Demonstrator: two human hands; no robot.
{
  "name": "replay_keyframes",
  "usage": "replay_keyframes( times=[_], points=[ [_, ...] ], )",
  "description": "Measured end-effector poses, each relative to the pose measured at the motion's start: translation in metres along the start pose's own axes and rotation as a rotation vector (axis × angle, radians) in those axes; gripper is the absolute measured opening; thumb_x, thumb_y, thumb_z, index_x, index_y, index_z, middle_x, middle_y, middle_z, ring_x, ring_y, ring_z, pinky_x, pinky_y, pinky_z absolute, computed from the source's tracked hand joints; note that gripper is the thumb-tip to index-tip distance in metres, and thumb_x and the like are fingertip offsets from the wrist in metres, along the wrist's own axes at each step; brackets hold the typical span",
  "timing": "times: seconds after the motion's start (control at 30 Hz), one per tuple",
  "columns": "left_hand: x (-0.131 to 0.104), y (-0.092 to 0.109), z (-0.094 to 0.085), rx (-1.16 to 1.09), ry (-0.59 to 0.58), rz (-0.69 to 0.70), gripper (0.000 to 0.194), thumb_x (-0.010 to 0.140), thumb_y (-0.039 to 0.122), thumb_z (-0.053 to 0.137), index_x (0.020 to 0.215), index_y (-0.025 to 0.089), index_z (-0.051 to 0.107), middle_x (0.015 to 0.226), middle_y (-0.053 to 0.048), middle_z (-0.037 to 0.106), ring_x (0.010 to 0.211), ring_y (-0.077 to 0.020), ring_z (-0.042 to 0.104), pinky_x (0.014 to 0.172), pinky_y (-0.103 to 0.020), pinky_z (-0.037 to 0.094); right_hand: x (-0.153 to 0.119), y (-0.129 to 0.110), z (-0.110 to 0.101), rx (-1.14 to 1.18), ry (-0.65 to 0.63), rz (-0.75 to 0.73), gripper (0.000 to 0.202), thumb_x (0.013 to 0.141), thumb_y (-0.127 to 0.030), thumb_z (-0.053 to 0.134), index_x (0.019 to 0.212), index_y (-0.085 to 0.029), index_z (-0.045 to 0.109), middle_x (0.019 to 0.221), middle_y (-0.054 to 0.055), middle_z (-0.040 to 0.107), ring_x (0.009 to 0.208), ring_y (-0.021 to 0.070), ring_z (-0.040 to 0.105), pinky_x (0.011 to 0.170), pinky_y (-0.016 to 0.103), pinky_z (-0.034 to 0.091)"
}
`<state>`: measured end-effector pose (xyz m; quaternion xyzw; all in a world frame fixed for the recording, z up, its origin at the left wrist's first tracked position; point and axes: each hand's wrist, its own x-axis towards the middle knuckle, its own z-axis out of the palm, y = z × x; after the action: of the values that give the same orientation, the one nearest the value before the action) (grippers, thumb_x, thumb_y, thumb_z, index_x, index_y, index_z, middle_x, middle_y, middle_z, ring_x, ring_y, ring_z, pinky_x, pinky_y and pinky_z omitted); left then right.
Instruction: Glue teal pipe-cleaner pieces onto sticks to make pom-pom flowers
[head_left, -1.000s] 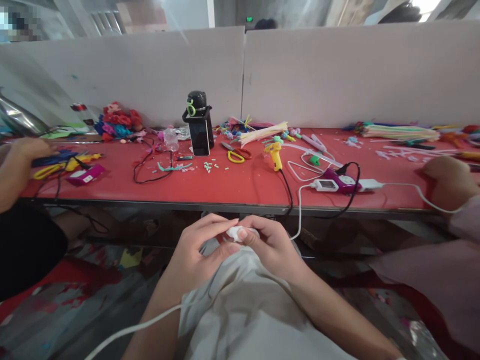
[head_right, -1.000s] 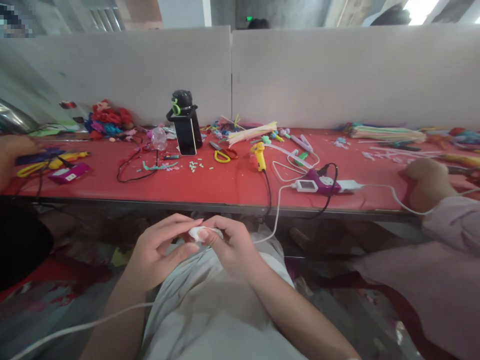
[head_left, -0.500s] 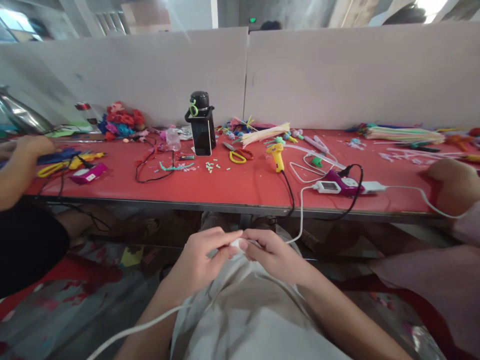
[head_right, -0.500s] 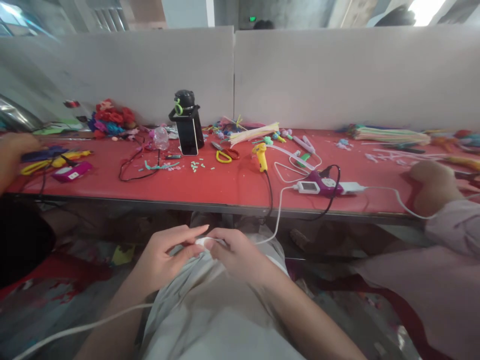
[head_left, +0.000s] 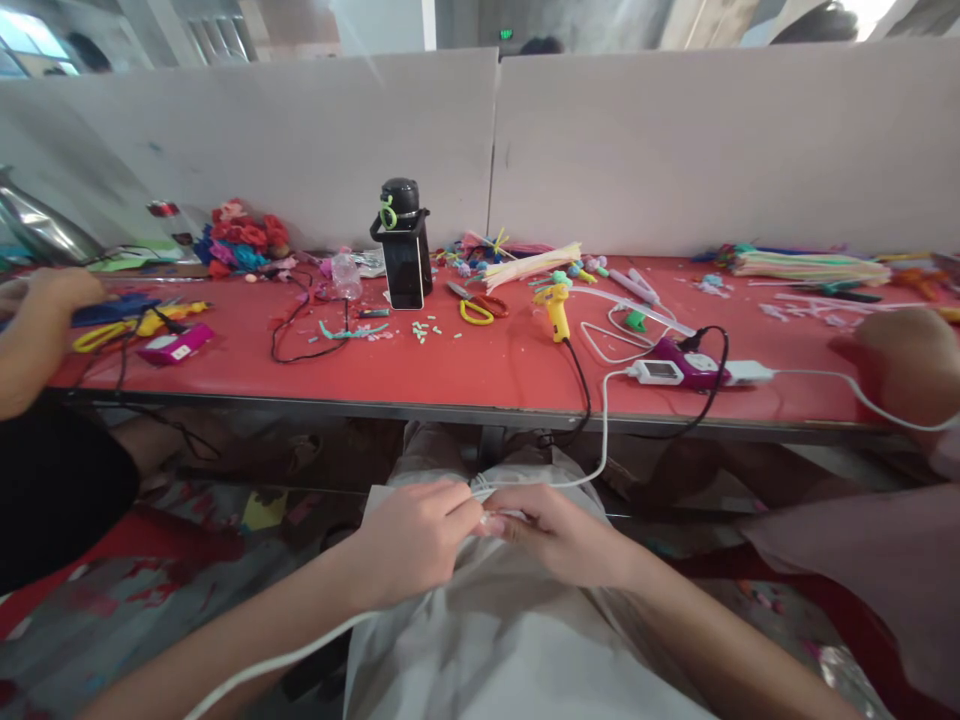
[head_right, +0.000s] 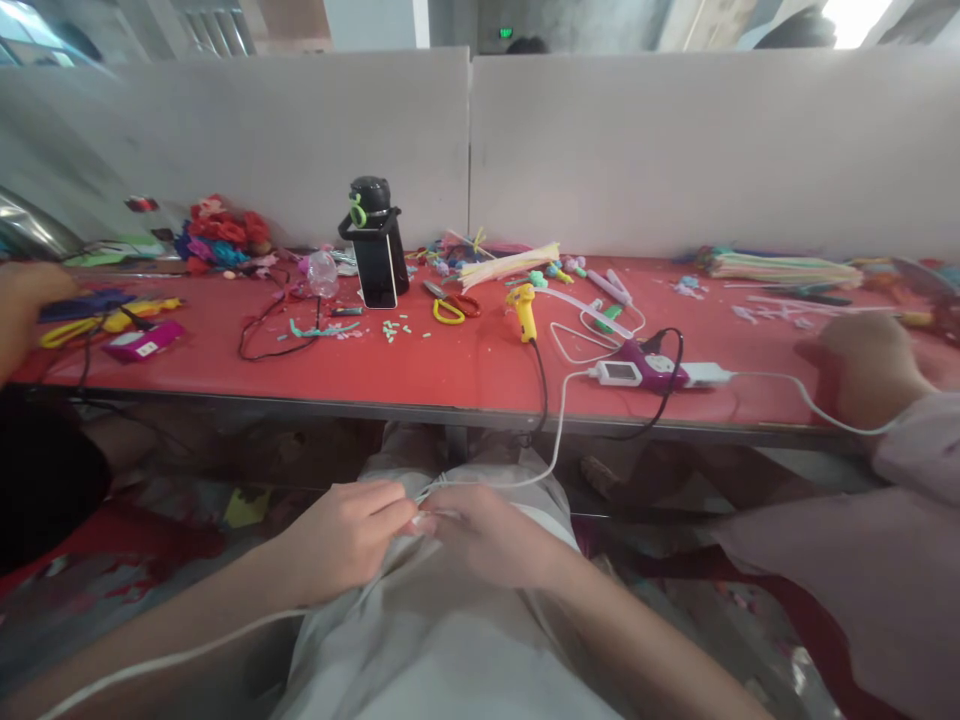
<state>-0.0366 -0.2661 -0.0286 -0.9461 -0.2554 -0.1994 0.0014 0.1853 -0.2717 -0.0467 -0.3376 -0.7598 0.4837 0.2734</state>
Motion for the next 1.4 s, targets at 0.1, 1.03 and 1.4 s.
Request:
replay_keyframes(
  times=[0.1,1.03,1.4],
  points=[
    [0.003,0.002,-0.004,-0.298,-0.046,-0.162,0.027,0.097,0.010,0.041,0.074,0.019,0.052,0.068,0.001,0.051,0.058,-0.0126,0.043,0.055,-0.026,0.032,-0.003,-0.001,0.006,-0.114,0.080,-0.134,0.033,0.106,-0.033,0.046,0.083,-0.019,0.064,0.074,0.001,0.062,0.069,0.0150,0.054,0.064,0.028,0.043],
    [-0.010,-0.005,0.036,-0.313,0.042,-0.244,0.027,0.102,0.018,0.037,0.076,0.021,0.044,0.069,0.001,0.052,0.062,-0.0149,0.045,0.060,-0.027,0.033,-0.001,0.018,0.018,0.391,0.154,0.230,0.044,0.091,-0.062,0.066,0.086,-0.018,0.062,0.069,-0.003,0.053,0.063,0.0117,0.045,0.061,0.026,0.036],
    [-0.003,0.008,0.032,-0.745,0.084,-0.631,0.047,0.106,0.047,0.037,0.067,0.020,0.035,0.063,0.003,0.037,0.062,-0.0130,0.035,0.059,-0.027,0.026,0.001,0.022,0.022,-0.429,0.404,-0.460,0.014,0.104,-0.021,0.050,0.100,-0.021,0.063,0.080,0.005,0.065,0.072,0.0177,0.057,0.066,0.029,0.049]
  ],
)
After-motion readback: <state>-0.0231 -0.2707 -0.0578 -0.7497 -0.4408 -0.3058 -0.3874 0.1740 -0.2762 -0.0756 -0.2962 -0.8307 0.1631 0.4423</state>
